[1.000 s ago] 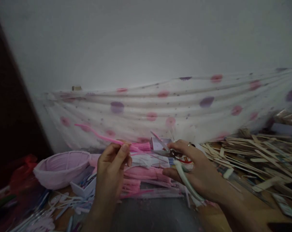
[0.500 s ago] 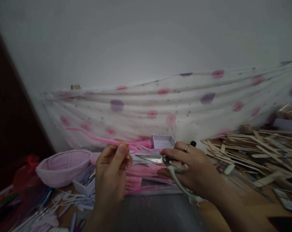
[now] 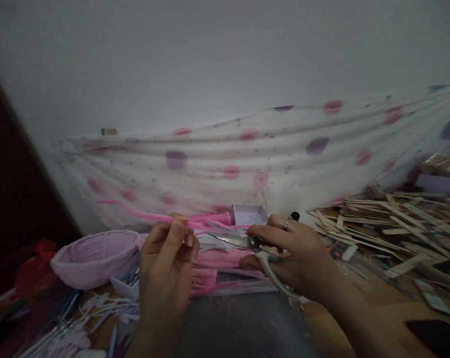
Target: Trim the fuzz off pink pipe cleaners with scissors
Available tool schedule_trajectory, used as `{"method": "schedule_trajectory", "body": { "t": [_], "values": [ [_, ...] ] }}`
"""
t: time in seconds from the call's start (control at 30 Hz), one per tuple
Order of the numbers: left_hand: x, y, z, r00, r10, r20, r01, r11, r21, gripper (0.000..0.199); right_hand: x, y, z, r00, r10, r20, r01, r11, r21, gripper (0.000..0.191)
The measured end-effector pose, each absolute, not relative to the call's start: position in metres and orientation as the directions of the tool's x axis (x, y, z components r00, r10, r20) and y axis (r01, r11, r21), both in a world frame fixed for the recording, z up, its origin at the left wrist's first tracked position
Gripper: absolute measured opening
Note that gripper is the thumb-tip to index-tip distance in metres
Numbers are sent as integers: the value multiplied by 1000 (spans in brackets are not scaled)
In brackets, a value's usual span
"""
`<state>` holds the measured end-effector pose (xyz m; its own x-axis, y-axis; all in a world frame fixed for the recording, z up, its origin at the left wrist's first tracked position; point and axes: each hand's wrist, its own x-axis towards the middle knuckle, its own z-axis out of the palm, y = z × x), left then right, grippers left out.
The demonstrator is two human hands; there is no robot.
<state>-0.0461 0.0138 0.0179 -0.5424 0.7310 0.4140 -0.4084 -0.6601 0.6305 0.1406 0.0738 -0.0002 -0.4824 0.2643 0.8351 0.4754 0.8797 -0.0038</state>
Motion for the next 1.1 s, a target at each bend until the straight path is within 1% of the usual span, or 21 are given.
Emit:
{"method": "schedule_trajectory", "body": {
  "t": [0.07,0.13,0.2,0.27,0.33,0.4,0.47,0.5,0.57,0.67,0.8,0.97,1.1],
  "values": [
    [-46,14,18,-548,736,398,-413,-652,636,25,140,73,1,-467,242,850,457,889,-3,27],
    [-46,14,17,-551,738,389,-412,-646,642,25,142,73,2,-426,267,864,430,900,-66,27],
    [-46,15,17,-550,740,387,-409,-643,647,23,146,72,4,-377,361,853,418,888,-192,31],
    [-47,17,17,-546,738,397,-387,-642,662,21,152,72,6,-353,472,808,391,859,-331,41],
    [-46,19,15,-536,736,414,-347,-639,686,20,157,71,7,-343,534,773,302,842,-448,46],
    [-44,21,13,-526,741,418,-315,-626,713,20,157,70,9,-316,581,750,149,811,-566,40],
    [-40,23,9,-508,759,407,-305,-600,739,22,152,67,12,-305,651,695,27,735,-677,30],
    [-37,24,7,-497,771,399,-303,-584,753,22,148,65,13,-320,688,651,-1,687,-727,27],
    [-32,26,4,-476,791,384,-291,-554,780,24,140,61,15,-371,736,567,-2,610,-793,22],
    [-25,28,-1,-450,814,368,-275,-518,810,26,130,58,15,-410,758,508,13,561,-827,19],
    [-18,30,-4,-449,820,356,-279,-507,815,29,126,61,9,-418,755,506,-9,553,-833,18],
    [-17,31,-4,-432,833,345,-300,-494,816,30,128,65,3,-377,779,501,-56,521,-851,16],
    [-22,31,-1,-434,826,359,-317,-513,798,26,129,63,4,-344,824,451,-104,444,-890,18]
  ]
}}
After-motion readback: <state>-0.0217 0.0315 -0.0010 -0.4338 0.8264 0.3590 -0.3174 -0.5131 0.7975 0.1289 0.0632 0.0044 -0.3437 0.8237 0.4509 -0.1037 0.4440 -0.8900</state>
